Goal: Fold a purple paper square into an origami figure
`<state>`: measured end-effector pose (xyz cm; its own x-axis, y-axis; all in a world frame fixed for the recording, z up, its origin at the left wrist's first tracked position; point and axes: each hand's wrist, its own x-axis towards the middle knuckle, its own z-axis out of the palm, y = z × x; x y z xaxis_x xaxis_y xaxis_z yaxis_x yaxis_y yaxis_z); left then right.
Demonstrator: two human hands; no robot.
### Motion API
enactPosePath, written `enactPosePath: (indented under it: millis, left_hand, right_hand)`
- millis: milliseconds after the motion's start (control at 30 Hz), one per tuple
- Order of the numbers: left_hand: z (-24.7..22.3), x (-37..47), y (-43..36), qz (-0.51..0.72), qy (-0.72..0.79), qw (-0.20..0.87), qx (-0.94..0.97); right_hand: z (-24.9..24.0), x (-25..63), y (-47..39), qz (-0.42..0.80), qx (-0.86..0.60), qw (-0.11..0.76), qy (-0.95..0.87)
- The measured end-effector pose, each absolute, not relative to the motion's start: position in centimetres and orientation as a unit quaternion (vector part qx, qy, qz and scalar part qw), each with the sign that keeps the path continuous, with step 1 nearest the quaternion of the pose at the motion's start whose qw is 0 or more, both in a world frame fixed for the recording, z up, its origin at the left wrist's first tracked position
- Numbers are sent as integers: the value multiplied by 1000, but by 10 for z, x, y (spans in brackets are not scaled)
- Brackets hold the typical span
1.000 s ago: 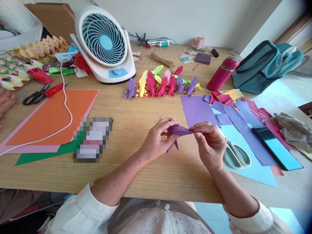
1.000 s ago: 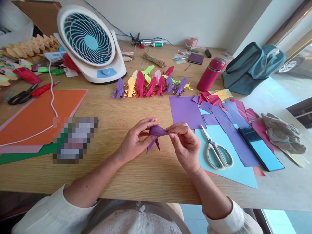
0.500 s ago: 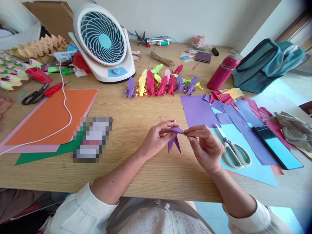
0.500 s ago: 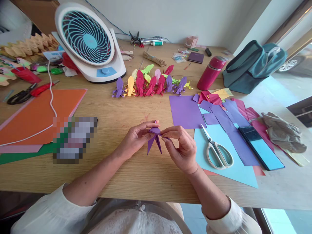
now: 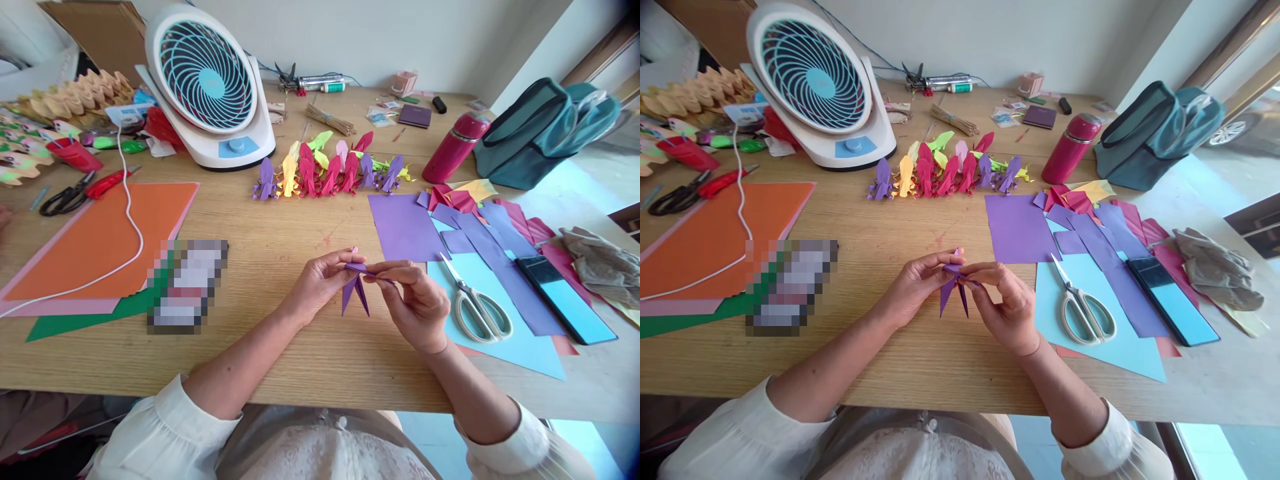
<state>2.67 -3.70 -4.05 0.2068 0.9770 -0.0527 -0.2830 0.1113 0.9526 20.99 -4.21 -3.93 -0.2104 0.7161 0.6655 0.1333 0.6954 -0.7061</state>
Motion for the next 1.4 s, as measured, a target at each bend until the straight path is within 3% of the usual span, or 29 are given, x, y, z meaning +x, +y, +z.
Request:
enactPosePath:
  millis: [200, 500, 967, 1400]
  left_hand:
    - [-37, 23, -37, 452, 352, 686, 449]
    - [-33, 23, -36, 487, 367, 609, 507]
    - [-41, 29, -38, 514, 377, 675, 370]
    - [-42, 32, -44, 502, 408, 673, 358]
  right_hand:
    - [-34, 208, -40, 326, -335, 604, -646]
    - [-37, 211, -39, 327, -287, 590, -680]
    - [-38, 211, -42, 151, -249, 505, -813]
    - [-44, 208, -42, 95, -233, 442, -861]
